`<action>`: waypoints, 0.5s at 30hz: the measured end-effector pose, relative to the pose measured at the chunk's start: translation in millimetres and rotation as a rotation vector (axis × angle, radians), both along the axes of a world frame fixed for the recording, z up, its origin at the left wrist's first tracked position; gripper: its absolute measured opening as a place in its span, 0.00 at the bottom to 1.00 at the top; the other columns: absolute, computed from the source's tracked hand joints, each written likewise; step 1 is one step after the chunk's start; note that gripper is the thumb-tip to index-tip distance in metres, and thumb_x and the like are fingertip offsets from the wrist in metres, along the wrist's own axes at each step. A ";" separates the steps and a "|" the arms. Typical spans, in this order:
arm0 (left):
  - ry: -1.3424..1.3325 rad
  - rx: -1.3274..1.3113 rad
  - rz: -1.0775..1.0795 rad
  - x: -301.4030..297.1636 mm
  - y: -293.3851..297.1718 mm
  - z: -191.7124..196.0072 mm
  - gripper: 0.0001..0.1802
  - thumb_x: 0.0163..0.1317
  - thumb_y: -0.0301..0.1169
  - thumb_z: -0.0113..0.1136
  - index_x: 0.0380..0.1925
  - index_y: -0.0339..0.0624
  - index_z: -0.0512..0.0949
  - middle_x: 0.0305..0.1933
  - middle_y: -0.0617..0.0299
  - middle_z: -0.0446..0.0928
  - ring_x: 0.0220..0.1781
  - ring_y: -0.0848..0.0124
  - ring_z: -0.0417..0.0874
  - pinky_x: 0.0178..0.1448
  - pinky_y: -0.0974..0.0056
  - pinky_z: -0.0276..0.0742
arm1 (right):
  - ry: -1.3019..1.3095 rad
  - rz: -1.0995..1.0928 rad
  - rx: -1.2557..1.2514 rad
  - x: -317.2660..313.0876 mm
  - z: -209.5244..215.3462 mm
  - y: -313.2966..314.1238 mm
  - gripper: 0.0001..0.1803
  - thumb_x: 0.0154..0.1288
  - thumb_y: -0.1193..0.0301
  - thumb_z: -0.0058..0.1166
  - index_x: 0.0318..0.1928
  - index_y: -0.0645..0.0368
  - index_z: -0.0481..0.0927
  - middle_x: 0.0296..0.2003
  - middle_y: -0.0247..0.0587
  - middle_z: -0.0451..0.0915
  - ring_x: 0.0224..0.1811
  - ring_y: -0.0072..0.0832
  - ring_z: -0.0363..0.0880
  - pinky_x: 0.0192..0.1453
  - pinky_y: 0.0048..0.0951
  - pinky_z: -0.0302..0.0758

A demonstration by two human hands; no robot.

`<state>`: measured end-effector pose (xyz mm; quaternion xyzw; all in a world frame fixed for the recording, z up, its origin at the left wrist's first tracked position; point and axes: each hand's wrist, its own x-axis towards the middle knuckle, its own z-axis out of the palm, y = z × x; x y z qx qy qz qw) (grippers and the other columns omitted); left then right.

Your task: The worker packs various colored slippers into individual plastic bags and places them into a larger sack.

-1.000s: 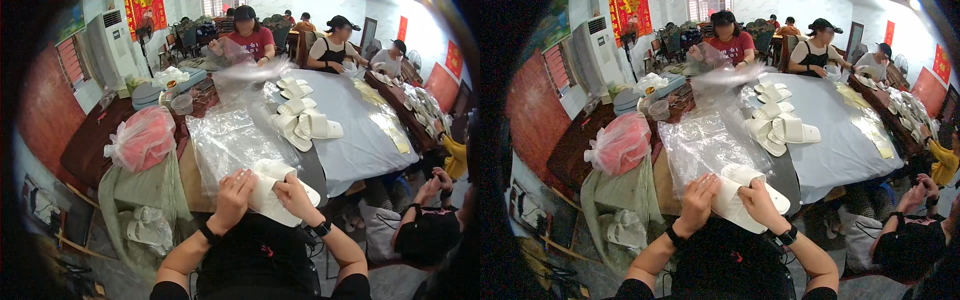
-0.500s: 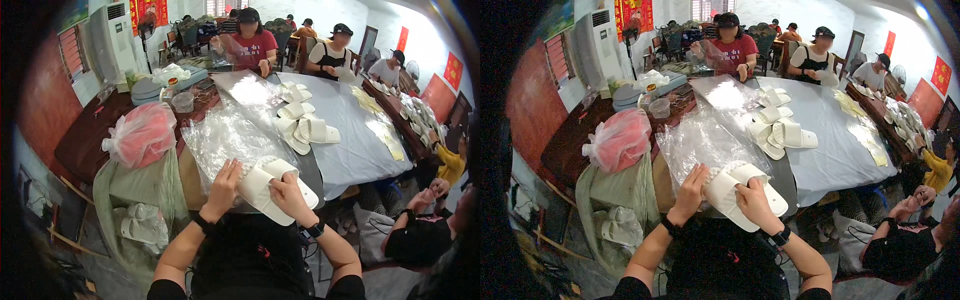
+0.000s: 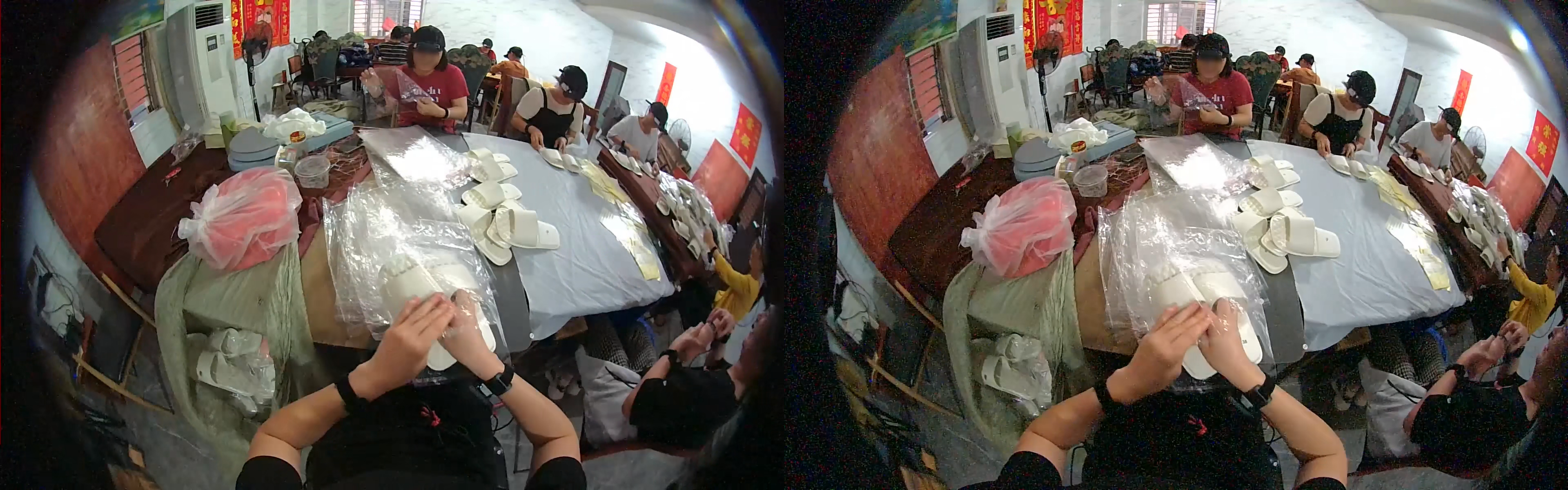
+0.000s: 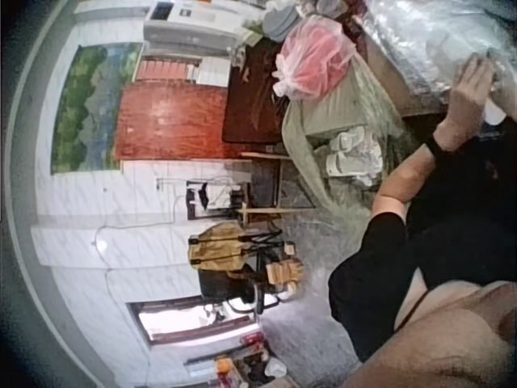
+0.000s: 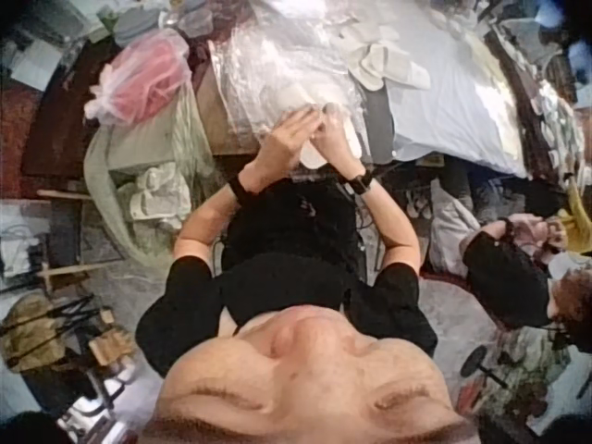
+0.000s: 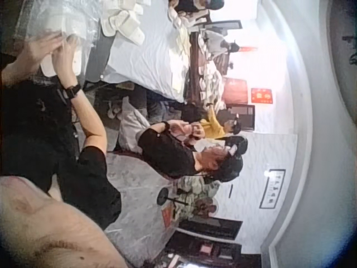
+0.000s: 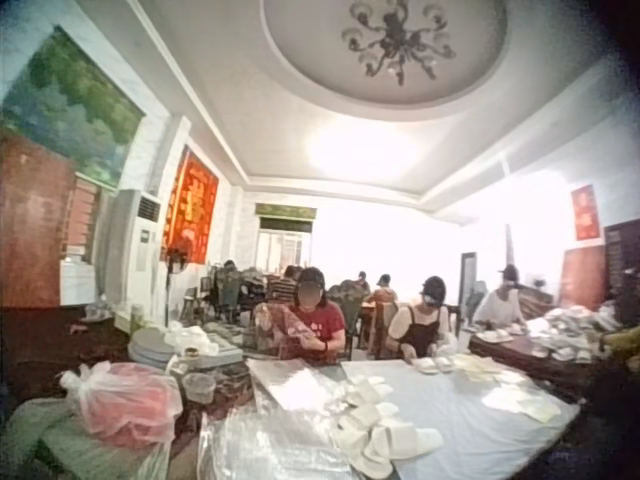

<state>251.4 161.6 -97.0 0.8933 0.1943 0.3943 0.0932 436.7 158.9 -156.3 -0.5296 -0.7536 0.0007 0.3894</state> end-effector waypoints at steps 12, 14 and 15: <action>0.130 0.016 -0.152 -2.9 -20.1 -15.7 0.30 0.55 0.14 0.54 0.62 0.30 0.75 0.68 0.44 0.75 0.75 0.52 0.71 0.77 0.45 0.62 | 0.127 -0.267 -0.302 5.3 -30.1 73.4 0.18 0.71 0.70 0.51 0.57 0.64 0.70 0.46 0.62 0.76 0.55 0.56 0.73 0.62 0.45 0.68; 0.214 0.029 -0.168 -4.3 -23.4 -23.5 0.29 0.56 0.15 0.54 0.61 0.29 0.75 0.68 0.44 0.75 0.74 0.51 0.72 0.76 0.45 0.63 | 0.400 -0.130 -0.432 14.1 -51.2 84.9 0.19 0.66 0.72 0.53 0.56 0.62 0.72 0.46 0.67 0.75 0.54 0.64 0.70 0.62 0.49 0.67; 0.235 0.014 -0.150 -8.7 -25.8 -24.6 0.29 0.56 0.15 0.54 0.61 0.29 0.75 0.68 0.45 0.75 0.74 0.51 0.72 0.75 0.45 0.65 | 0.020 -0.346 0.016 3.3 -54.0 93.1 0.19 0.63 0.76 0.53 0.56 0.62 0.74 0.48 0.69 0.73 0.53 0.68 0.68 0.61 0.52 0.69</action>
